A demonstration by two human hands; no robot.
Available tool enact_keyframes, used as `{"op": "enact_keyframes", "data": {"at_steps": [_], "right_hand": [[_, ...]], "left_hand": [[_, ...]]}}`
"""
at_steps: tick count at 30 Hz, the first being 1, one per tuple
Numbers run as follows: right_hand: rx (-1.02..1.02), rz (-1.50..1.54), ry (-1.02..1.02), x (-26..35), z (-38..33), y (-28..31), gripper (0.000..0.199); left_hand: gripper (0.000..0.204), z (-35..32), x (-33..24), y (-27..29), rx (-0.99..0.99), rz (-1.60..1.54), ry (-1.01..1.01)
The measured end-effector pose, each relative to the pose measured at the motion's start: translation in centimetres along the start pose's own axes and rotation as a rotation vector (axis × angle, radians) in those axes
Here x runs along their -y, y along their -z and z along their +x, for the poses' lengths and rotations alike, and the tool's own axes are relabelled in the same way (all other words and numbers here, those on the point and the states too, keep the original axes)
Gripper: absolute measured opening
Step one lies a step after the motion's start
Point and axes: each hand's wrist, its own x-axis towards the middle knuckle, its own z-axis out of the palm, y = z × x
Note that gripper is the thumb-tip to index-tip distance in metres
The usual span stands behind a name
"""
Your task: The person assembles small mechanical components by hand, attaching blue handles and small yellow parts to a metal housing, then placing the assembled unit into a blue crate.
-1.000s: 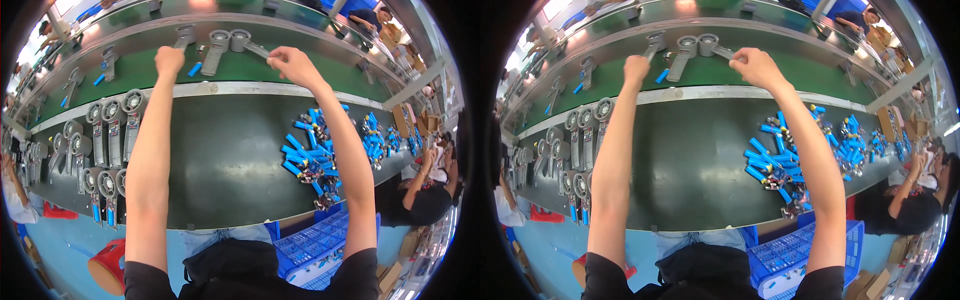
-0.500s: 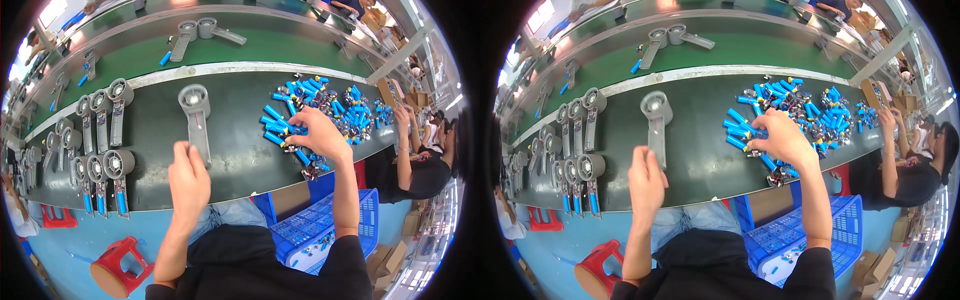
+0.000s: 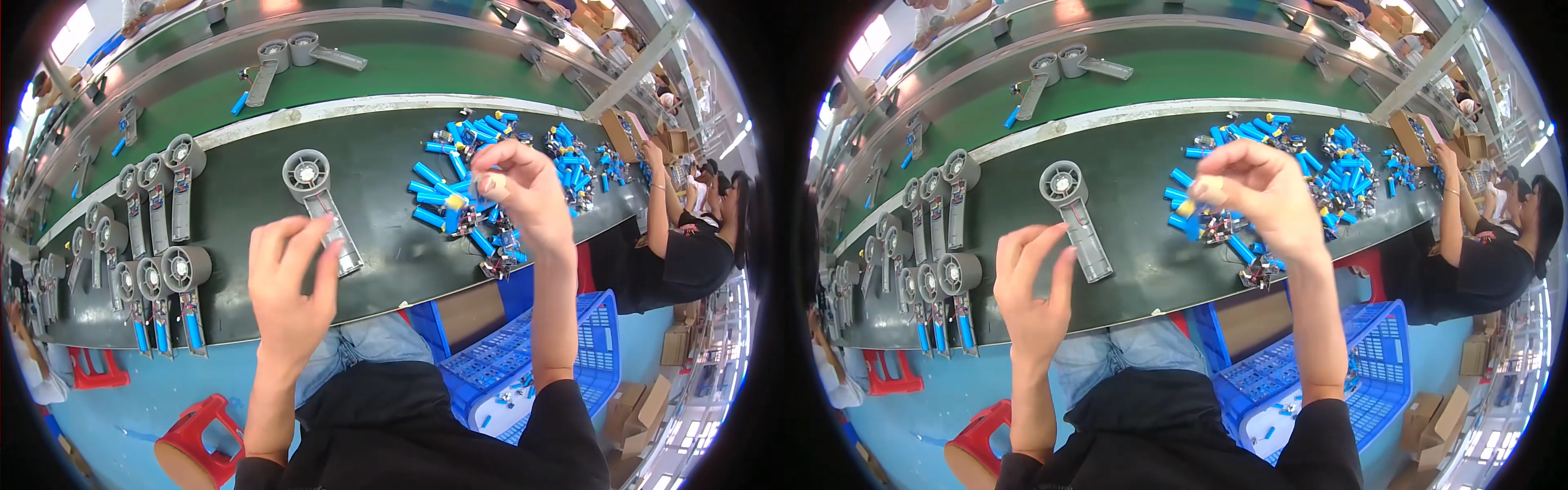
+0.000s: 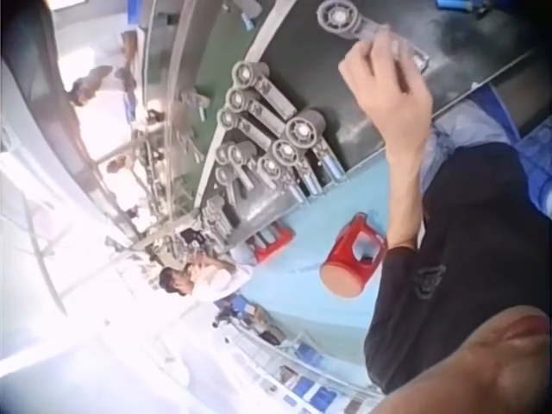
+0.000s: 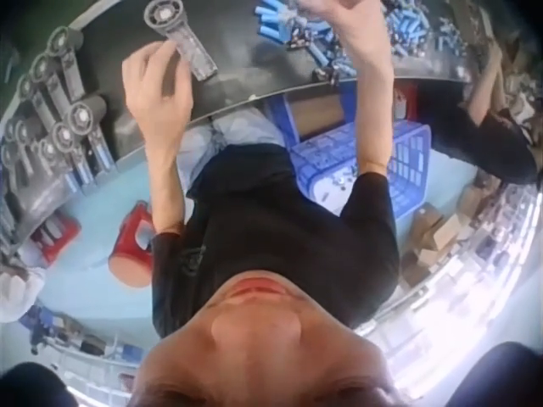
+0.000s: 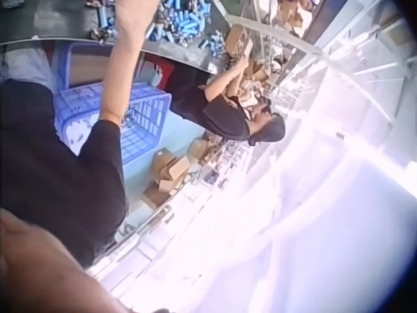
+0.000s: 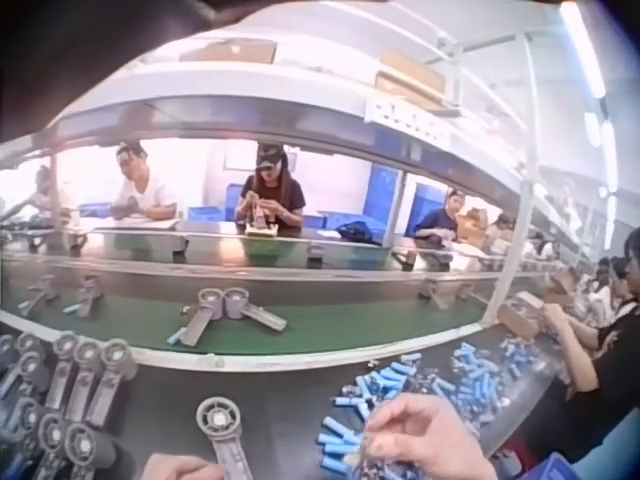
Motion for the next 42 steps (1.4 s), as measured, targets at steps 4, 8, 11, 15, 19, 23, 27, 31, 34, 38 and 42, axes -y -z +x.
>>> {"op": "enact_keyframes", "data": {"at_steps": [4,8,11,15,19,23,27,31,34,38,42], "right_hand": [[0.093,0.202,-0.025,-2.1,0.5,-5.1,0.034],[-0.023,0.327,-0.096,-4.1,0.8,-10.4,0.024],[-0.059,0.407,-0.113,-5.1,0.8,-13.1,0.028],[0.067,0.395,-0.087,-5.9,1.0,-14.3,0.028],[0.071,0.159,-0.088,-5.2,1.4,-13.7,0.022],[0.030,-0.092,-0.012,-7.4,2.8,-8.9,0.020],[0.162,-0.484,-0.004,-8.4,2.8,-8.1,0.023],[0.157,-0.504,0.169,-9.6,3.0,-9.3,0.018],[0.101,-0.464,0.281,-10.1,3.8,-10.3,0.017],[0.144,-0.540,0.309,-10.3,4.3,-10.7,0.016],[0.108,-0.605,0.413,-10.3,3.9,-11.3,0.016]], "left_hand": [[0.047,1.7,-1.4,0.6,0.053,-0.178,-0.300],[0.052,0.6,-0.3,-0.1,0.062,-0.247,-0.365],[0.049,-0.3,0.6,0.4,0.012,-0.187,-0.383],[0.045,-0.9,0.8,1.5,0.020,-0.297,-0.238],[0.030,-1.6,2.1,2.9,0.036,-0.589,-0.110],[0.017,-1.4,2.5,3.5,0.100,-1.036,0.271],[0.019,-0.3,3.7,3.1,0.212,-1.063,0.451],[0.019,0.3,4.3,1.8,0.272,-0.727,0.459],[0.014,0.7,5.0,0.3,0.215,-0.430,0.329],[0.014,1.9,5.4,-0.6,0.154,-0.172,0.063],[0.007,2.1,5.4,-1.1,0.184,-0.130,0.080]]}}
